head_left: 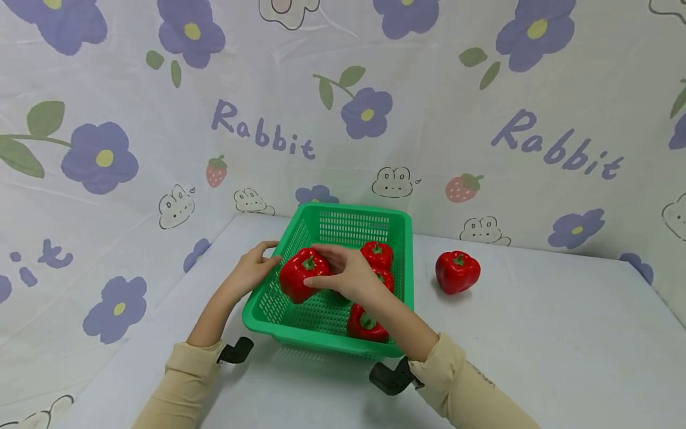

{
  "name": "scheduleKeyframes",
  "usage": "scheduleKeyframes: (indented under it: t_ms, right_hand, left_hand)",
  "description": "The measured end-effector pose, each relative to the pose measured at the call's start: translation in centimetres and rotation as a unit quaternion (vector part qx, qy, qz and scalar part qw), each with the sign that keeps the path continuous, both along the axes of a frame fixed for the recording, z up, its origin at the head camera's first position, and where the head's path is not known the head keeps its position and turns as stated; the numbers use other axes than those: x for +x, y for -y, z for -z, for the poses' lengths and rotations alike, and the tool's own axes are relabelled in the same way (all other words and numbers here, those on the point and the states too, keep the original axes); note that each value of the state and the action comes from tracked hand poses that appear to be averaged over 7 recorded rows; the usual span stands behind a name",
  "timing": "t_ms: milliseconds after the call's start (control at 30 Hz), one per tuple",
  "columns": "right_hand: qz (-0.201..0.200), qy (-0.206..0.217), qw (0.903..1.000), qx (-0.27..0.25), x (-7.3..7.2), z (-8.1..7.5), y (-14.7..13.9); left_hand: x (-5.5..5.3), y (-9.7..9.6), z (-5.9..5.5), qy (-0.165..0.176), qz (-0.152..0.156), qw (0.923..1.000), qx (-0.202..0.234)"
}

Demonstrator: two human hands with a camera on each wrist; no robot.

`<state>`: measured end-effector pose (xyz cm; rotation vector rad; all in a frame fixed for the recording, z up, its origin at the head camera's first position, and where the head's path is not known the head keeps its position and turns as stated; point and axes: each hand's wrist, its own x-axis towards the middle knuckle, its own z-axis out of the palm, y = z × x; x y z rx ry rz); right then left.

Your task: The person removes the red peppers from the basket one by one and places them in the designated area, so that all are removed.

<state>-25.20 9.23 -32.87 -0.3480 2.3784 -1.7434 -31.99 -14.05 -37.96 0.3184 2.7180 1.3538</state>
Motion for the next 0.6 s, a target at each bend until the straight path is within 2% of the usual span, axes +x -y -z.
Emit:
scheduleKeyframes:
  t_ms: [600]
  right_hand:
    - [0.028, -0.014, 0.9994, -0.013, 0.1, -1.9, -4.4]
  left_hand:
    - [0.0, -0.1, 0.0, -0.004, 0.0, 0.9998, -0.019]
